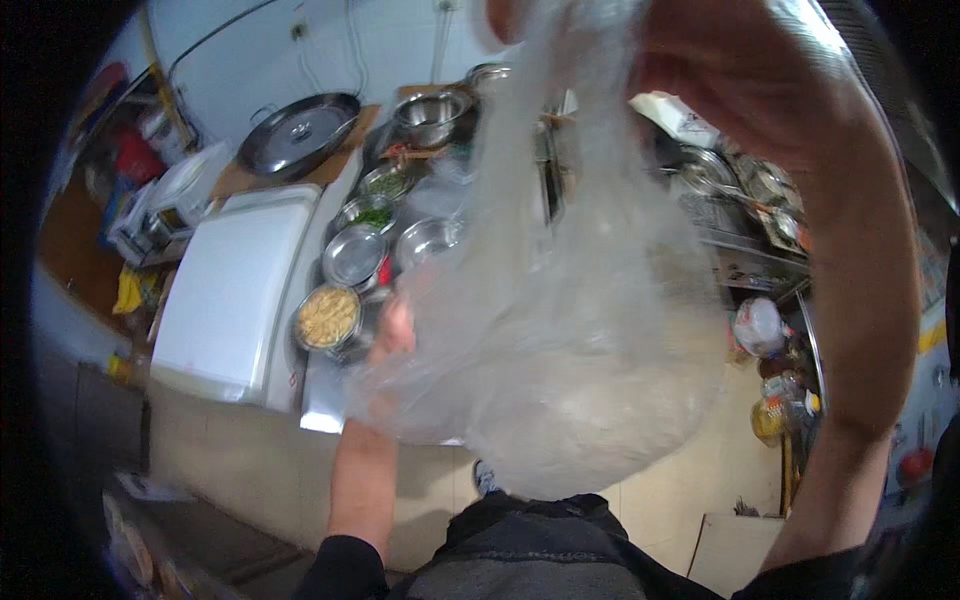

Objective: The person garnishes a plate of cooked meat with green herbs, then cleans a wok with a steel wool pad and water. They transfer noodles from a blue colander into a white container, store the container in a refrigerator, and wash a bowl in the sink.

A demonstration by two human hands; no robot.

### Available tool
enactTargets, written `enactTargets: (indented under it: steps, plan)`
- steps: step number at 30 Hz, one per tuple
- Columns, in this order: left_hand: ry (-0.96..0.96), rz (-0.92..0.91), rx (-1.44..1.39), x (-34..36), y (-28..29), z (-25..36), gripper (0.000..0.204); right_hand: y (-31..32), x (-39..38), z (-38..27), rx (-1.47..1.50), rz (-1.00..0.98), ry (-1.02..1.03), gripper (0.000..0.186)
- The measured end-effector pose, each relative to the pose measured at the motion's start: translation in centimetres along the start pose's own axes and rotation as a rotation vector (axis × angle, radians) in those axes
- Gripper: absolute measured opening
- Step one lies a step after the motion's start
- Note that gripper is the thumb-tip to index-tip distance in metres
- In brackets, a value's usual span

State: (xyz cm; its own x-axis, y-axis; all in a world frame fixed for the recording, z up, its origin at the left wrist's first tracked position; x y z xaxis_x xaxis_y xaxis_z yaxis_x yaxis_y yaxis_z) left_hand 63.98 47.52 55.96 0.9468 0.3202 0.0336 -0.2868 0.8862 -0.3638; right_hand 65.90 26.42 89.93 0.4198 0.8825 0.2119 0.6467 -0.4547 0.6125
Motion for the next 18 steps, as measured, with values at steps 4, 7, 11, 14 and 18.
enactTargets:
  steps: [4, 7, 11, 14, 18]
  plan:
    - [0.092, -0.15, -0.309, 8.6, -10.8, -5.2, 0.07, 1.3, -0.5, 3.4, -0.06, -0.112, 0.108, 0.03]
    - [0.111, -0.346, -0.409, 10.5, -20.1, -5.6, 0.067, 3.8, -4.1, 5.5, -0.068, -0.024, -0.063, 0.03]
    - [0.261, -0.948, -0.231, 1.4, -26.4, -10.0, 0.064, 8.5, -9.2, 10.6, -0.313, 0.112, -0.35, 0.018]
    - [0.474, -1.555, -0.073, -8.8, -24.8, -13.8, 0.062, 11.9, -16.4, 15.8, -0.258, 0.346, -0.641, 0.025]
    - [0.63, -1.782, -0.046, -15.9, -23.7, -17.3, 0.059, 16.7, -29.1, 22.5, -0.096, 0.647, -0.874, 0.013]
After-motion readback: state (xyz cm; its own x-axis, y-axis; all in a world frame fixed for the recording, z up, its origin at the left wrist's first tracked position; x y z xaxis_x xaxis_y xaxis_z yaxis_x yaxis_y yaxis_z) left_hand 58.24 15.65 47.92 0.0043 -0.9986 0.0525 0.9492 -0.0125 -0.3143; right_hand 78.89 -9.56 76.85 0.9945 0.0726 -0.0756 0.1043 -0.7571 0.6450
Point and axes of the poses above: each hand's wrist, its own x-axis towards the middle knuckle, its own y-axis out of the back of the hand, z = x × y, the point moved 2 cm from there along x, towards the middle knuckle, and after that the axes turned 1 degree about -z, right-handed, at the moved point
